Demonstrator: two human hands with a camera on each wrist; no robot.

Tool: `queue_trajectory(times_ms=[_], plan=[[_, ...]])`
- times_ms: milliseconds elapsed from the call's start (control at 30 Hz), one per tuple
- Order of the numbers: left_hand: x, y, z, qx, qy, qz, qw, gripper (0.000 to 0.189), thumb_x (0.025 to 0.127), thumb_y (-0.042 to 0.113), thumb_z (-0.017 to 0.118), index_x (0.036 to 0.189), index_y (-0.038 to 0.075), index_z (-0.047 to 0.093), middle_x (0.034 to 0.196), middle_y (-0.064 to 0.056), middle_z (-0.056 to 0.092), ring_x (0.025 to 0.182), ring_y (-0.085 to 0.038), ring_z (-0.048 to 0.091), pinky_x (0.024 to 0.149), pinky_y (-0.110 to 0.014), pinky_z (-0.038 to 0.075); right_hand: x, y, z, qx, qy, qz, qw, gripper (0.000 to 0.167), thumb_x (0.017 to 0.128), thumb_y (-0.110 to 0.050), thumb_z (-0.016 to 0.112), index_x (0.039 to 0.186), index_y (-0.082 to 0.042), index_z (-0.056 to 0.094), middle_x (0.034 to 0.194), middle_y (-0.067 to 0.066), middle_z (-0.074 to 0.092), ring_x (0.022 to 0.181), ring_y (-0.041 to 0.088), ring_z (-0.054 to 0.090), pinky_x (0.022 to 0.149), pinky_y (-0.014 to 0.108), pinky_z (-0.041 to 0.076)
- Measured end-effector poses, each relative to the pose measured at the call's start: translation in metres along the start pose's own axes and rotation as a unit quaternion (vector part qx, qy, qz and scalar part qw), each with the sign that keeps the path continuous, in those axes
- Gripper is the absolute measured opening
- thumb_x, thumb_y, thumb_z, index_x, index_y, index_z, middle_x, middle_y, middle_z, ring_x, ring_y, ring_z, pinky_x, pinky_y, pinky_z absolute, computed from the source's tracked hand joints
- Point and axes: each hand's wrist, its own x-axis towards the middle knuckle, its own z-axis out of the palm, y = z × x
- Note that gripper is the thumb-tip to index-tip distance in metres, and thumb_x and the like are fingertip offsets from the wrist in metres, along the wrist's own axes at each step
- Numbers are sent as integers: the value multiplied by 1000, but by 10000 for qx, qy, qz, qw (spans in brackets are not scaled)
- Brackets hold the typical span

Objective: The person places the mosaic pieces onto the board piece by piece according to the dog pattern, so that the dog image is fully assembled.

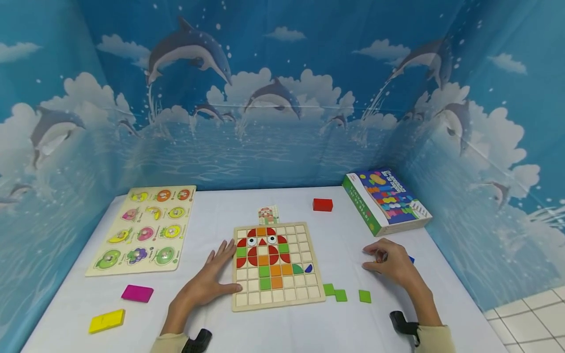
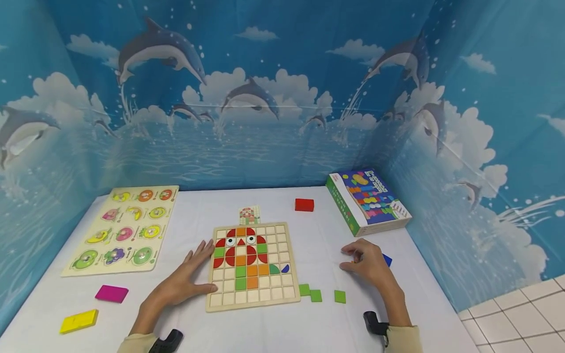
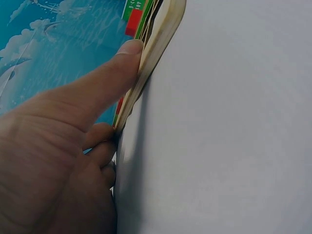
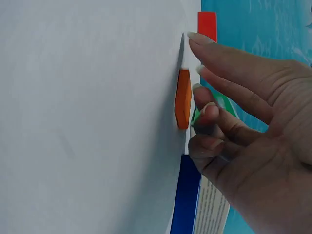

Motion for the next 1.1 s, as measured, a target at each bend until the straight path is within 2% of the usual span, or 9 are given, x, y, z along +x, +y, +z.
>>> queue_trajectory(times_ms=[133, 333, 467, 867, 1100], plan=[[0, 0, -1, 6, 5, 10, 10000, 114, 84, 31, 94, 173, 12, 25, 182, -4, 11, 168, -30, -2, 137, -54, -4, -2, 5, -6, 7, -187, 200, 9996, 33, 80, -7, 95, 110, -1, 81, 87, 4, 62, 81, 20, 52, 61, 23, 44], [0, 1, -1, -11, 40, -20, 10000, 114, 83, 31, 95, 172, 12, 26, 182, -7, 11, 168, -30, -2, 137, -54, -3, -5, 12, -17, 37, -430, 425, 9982, 33, 80, -11, 96, 107, -1, 80, 88, 2, 69, 80, 18, 56, 62, 21, 48], [1, 2, -1, -22, 16, -48, 10000, 114, 83, 31, 95, 173, 13, 26, 182, -7, 10, 168, -30, -3, 137, -54, -4, -7, 16, -22, 22, -672, 622, 9958, 31, 79, -9, 96, 105, -2, 81, 84, 2, 65, 80, 20, 56, 61, 21, 47], [-3, 3, -3, 56, 53, -71, 9999, 114, 84, 31, 94, 172, 12, 26, 182, -4, 12, 168, -30, -2, 137, -54, -3, -1, 3, -12, 129, -874, 256, 9958, 21, 81, -3, 93, 98, -4, 82, 80, 0, 63, 79, 20, 55, 63, 20, 50], [-2, 2, -3, 36, 57, -9, 10000, 113, 84, 32, 94, 172, 12, 26, 182, -4, 12, 168, -30, -3, 137, -54, -4, 0, -9, -9, -14, -1037, 404, 9938, 22, 81, -4, 94, 97, -5, 79, 81, 1, 61, 80, 20, 54, 63, 21, 47]])
